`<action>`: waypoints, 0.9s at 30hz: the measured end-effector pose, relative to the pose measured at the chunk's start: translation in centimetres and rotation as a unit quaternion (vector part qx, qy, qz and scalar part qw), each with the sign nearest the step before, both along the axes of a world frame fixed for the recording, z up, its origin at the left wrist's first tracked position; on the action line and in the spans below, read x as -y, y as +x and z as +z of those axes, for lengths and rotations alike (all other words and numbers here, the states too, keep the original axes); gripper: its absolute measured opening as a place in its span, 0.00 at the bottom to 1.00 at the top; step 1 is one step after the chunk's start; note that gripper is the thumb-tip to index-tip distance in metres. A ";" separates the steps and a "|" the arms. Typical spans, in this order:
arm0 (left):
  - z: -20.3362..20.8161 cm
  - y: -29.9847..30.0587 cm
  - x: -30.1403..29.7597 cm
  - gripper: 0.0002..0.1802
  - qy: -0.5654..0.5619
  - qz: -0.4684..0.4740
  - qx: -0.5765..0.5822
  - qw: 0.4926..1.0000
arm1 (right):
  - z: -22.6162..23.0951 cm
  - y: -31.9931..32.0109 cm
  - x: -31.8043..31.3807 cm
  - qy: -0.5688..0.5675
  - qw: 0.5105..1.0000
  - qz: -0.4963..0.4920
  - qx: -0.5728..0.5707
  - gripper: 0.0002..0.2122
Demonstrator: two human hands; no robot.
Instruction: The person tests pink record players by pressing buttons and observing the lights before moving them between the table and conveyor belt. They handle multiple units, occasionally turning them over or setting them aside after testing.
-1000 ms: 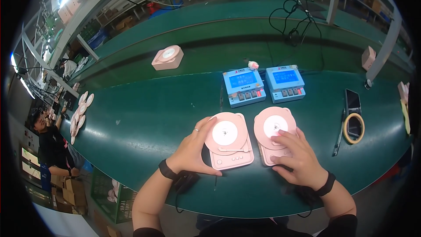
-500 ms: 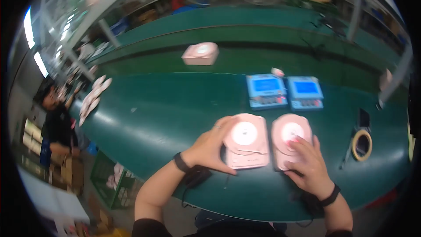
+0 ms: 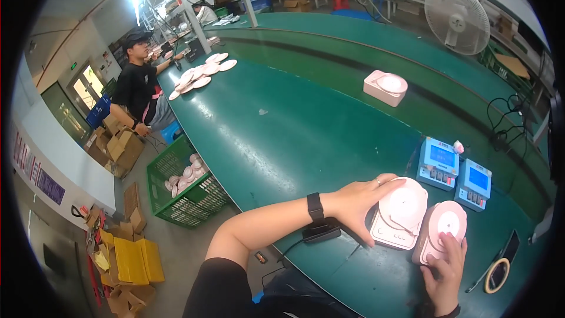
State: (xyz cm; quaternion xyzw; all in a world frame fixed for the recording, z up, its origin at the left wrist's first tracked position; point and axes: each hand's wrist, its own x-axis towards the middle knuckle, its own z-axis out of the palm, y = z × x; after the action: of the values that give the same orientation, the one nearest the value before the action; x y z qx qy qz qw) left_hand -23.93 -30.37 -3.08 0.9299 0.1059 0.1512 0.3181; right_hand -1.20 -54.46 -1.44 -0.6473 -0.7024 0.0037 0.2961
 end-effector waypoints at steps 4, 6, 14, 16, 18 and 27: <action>0.0 -0.2 0.1 0.79 0.010 0.004 0.002 1.000 | 0.0 0.7 -0.3 0.008 1.000 0.021 0.017 0.15; 0.2 -0.6 0.3 0.79 0.008 0.007 -0.004 1.000 | 0.4 1.3 -0.4 0.002 0.995 0.070 0.069 0.20; 0.6 -0.5 -1.3 0.78 -0.020 -0.064 0.030 0.997 | 0.1 -0.1 0.3 0.016 1.000 -0.016 0.018 0.13; 1.7 -1.7 -2.8 0.74 -0.097 -0.063 0.026 0.993 | -0.6 0.0 -0.7 0.016 1.000 -0.002 0.001 0.13; 3.5 -1.6 -6.0 0.70 -0.111 -0.021 0.013 0.994 | -0.1 0.5 -0.8 0.012 1.000 0.010 -0.009 0.14; 7.2 8.2 -24.0 0.63 0.221 0.116 -0.062 0.966 | 1.4 1.4 -0.4 -0.024 1.000 0.009 -0.010 0.14</action>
State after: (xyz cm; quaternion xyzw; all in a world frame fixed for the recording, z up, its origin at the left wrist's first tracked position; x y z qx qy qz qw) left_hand -15.69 -6.39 4.09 0.9661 0.1963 0.1486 0.0779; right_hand 0.22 -54.05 -0.04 -0.6479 -0.7050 0.0298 0.2869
